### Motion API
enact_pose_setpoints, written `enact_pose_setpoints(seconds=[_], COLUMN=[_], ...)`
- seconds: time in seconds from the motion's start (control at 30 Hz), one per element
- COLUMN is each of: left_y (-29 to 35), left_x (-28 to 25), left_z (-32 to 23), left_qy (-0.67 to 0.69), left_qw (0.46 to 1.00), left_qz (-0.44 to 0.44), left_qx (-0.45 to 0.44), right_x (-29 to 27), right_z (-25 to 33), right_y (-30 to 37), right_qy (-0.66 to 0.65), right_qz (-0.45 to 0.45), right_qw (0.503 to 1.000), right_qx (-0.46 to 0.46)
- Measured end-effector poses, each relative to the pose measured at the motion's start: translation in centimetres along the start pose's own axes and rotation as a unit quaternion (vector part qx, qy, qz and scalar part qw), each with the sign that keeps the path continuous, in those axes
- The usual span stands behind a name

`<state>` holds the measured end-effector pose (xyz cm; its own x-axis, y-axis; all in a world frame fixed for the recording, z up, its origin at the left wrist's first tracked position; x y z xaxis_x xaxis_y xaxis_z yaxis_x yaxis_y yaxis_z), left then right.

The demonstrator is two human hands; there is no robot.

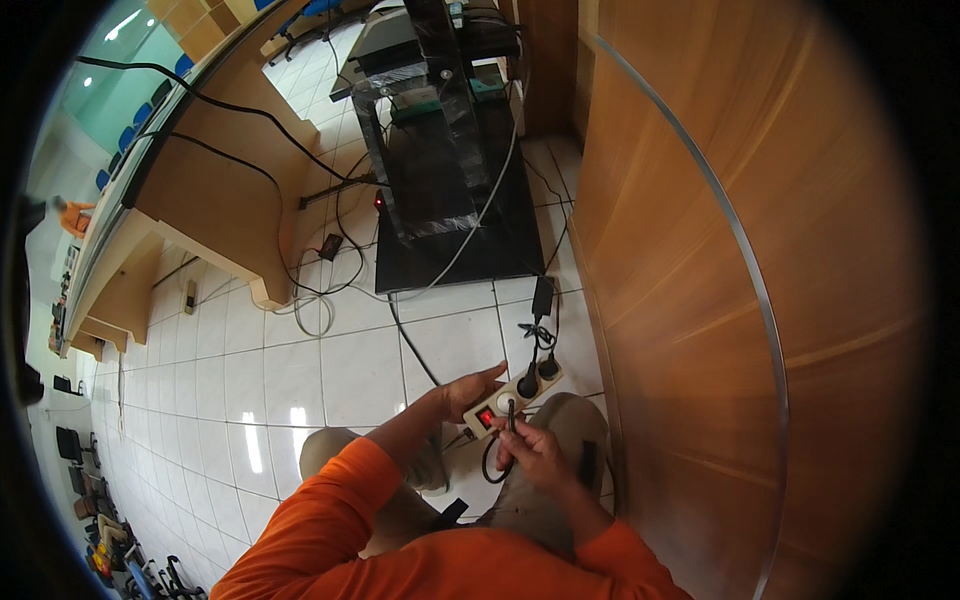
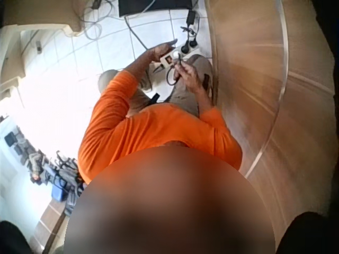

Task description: The person moves two black office chairs from a meeting room to a storage area, placing them with other chairs. Then the person kneels and organizes cables and a power strip near a TV stand.

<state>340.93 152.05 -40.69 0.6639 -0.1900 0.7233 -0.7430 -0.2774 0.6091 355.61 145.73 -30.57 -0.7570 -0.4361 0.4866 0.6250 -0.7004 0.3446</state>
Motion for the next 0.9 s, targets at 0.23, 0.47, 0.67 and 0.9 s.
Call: enact_pose_setpoints(seconds=[0.23, 0.47, 0.67, 0.9], left_y=[2.3, 7.9, 13.7, 13.2], left_x=[1.7, 5.6, 7.8, 6.4], left_z=[-1.2, -4.7, -6.6, -2.5], left_qy=[-0.052, -0.106, -0.158, -0.052], left_qw=[0.994, 0.977, 0.96, 0.978], left_qz=[-0.097, -0.109, -0.103, -0.138], left_qx=[0.024, 0.148, 0.209, 0.145], right_x=[-0.6, -6.7, -10.1, -9.0], right_z=[0.9, 3.0, 3.5, 0.8], right_y=[0.8, 1.9, 0.9, -1.9], right_qy=[0.116, 0.068, 0.023, 0.005], right_qz=[0.067, 0.021, -0.132, -0.146], right_qw=[0.99, 0.992, 0.986, 0.989], right_qx=[-0.037, -0.102, -0.098, -0.013])
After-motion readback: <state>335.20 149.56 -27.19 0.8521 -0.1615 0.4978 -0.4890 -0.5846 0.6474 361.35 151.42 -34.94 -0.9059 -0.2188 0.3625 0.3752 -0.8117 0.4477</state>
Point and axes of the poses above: each hand's wrist, its own y-axis away from the middle knuckle, its own x-axis out of the palm, z = x × y, the point moved 5 cm from there along -y, towards the middle knuckle, and after that the axes turned 4 degrees about z, right-handed, at the moved point
